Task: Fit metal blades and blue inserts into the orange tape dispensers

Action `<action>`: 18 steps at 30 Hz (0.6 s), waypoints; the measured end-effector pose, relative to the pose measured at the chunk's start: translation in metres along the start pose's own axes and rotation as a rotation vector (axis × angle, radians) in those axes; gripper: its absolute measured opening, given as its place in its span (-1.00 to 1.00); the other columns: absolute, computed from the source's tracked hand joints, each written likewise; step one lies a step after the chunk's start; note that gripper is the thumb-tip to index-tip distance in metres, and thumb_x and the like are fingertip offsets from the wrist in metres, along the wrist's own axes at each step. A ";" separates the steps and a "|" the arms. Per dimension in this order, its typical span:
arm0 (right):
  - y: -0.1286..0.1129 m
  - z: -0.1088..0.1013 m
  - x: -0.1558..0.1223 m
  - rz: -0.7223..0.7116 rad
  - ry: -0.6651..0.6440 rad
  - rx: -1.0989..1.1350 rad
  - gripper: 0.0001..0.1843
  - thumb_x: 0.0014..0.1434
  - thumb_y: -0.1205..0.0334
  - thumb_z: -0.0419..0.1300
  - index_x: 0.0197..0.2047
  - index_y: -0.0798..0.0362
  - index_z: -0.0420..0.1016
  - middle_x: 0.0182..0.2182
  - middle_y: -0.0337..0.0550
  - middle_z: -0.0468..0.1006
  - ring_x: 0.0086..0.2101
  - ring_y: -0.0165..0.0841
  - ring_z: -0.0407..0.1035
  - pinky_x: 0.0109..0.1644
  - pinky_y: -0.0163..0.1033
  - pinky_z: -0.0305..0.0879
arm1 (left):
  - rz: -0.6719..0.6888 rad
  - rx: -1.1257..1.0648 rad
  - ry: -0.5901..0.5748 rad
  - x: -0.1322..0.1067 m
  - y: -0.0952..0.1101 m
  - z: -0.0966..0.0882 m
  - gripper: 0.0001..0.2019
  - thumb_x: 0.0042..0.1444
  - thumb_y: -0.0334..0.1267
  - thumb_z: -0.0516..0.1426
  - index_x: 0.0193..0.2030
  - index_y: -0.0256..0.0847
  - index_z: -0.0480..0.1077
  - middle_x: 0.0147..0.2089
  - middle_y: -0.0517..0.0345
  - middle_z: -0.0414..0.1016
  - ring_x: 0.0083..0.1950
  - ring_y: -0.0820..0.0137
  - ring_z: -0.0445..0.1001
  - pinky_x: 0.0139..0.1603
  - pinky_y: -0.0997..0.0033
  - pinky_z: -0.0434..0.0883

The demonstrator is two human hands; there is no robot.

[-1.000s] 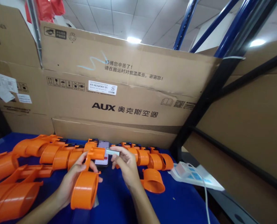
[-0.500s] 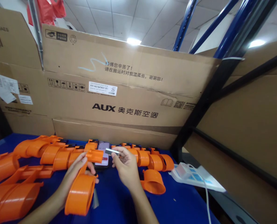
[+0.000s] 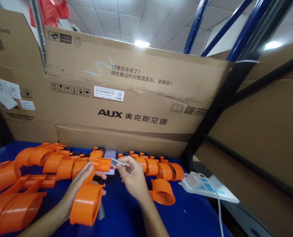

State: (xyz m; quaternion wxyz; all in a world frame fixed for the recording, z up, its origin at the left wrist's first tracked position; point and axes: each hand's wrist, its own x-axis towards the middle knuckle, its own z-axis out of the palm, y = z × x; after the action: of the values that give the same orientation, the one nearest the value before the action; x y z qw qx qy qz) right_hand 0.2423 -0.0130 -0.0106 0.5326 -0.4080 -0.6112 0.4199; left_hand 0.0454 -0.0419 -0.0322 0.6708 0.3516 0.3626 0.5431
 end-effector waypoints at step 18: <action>0.008 0.000 0.005 -0.031 0.130 -0.018 -0.60 0.10 -0.07 0.38 -0.13 0.04 0.58 -0.41 -0.17 0.55 -0.54 -0.42 0.30 -0.55 -0.33 0.24 | 0.061 -0.023 -0.056 -0.002 -0.002 0.003 -0.50 0.10 -0.02 0.30 0.14 -0.13 0.37 -0.16 -0.03 0.67 -0.23 0.09 0.67 -0.31 0.27 0.50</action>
State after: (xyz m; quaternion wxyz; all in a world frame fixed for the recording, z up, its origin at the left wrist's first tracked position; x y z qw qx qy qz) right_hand 0.2423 -0.0061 -0.0168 0.5738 -0.4297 -0.5854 0.3787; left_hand 0.0486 -0.0446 -0.0326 0.6676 0.3697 0.3265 0.5577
